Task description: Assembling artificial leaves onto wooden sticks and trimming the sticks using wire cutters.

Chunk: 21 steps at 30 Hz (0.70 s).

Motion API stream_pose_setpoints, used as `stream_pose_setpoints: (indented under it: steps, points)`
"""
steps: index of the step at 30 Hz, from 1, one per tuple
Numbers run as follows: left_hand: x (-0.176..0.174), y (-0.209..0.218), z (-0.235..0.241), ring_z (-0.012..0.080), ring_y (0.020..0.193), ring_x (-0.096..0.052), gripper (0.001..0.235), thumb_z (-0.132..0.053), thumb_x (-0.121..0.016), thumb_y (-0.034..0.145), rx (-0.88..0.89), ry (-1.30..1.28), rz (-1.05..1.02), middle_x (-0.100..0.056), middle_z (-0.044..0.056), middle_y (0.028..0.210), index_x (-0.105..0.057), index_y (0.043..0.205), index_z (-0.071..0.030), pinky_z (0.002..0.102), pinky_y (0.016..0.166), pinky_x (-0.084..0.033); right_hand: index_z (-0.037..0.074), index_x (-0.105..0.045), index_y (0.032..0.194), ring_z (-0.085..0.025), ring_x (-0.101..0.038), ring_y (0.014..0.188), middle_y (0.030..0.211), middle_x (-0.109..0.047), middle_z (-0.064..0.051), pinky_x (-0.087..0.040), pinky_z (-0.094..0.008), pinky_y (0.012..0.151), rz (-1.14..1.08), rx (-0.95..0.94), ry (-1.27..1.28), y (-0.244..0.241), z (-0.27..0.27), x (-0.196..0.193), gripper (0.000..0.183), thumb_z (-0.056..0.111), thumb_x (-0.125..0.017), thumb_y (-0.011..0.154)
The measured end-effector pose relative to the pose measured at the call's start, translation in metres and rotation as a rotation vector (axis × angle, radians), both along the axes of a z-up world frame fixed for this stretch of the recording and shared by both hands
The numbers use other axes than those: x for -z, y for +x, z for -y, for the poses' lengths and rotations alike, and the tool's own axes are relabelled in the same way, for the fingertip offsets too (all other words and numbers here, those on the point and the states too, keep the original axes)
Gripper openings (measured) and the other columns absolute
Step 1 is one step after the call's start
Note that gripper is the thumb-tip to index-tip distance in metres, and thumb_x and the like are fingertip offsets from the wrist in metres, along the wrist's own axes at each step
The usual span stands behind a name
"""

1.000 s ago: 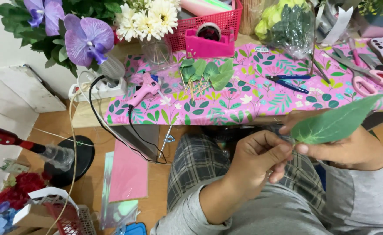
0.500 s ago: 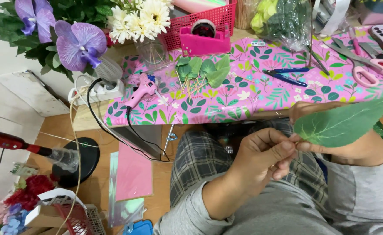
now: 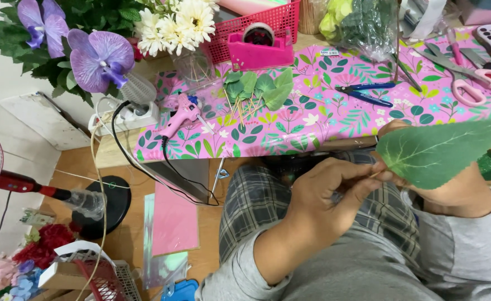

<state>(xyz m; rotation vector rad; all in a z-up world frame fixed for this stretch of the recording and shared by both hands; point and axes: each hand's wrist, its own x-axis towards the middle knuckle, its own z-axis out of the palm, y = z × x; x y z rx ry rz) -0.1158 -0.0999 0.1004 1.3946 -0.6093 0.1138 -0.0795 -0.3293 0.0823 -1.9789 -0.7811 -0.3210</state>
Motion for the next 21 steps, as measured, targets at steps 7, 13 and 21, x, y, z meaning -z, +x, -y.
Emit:
stream_pose_setpoints:
  steps: [7, 13, 21]
  points:
    - [0.005, 0.001, -0.002, 0.0159, 0.066, -0.053, 0.014, 0.011, -0.069, 0.090, -0.137, 0.062, 0.245, -0.065, 0.010, 0.089, -0.066, 0.101, 0.004, 0.028, 0.060, -0.046, 0.004, -0.075, 0.089, -0.020, -0.064, 0.091, 0.096, -0.069, -0.006, -0.053, -0.032, 0.082, 0.017, 0.070, -0.043, -0.003, -0.005, -0.001, 0.021, 0.009, -0.081, 0.069]
    - [0.005, -0.001, -0.003, 0.0150, 0.065, -0.047, 0.007, 0.007, -0.065, 0.095, -0.118, 0.017, 0.207, -0.059, 0.008, 0.086, -0.065, 0.101, 0.005, 0.028, 0.060, -0.042, 0.005, -0.077, 0.092, -0.014, -0.067, 0.093, 0.090, -0.078, -0.002, -0.054, -0.032, 0.097, -0.106, 0.089, 0.149, -0.019, -0.014, -0.009, 0.017, 0.003, -0.076, 0.075]
    - [0.023, 0.004, -0.006, 0.0113, 0.064, -0.053, 0.007, -0.005, -0.062, 0.101, 0.079, -0.033, -0.064, -0.057, 0.004, 0.082, -0.064, 0.098, 0.001, 0.026, 0.060, -0.044, 0.008, -0.077, 0.085, -0.011, -0.054, 0.068, 0.072, -0.070, 0.001, -0.049, -0.032, 0.086, -0.079, -0.124, 0.117, -0.012, -0.024, -0.033, 0.009, 0.010, -0.074, 0.077]
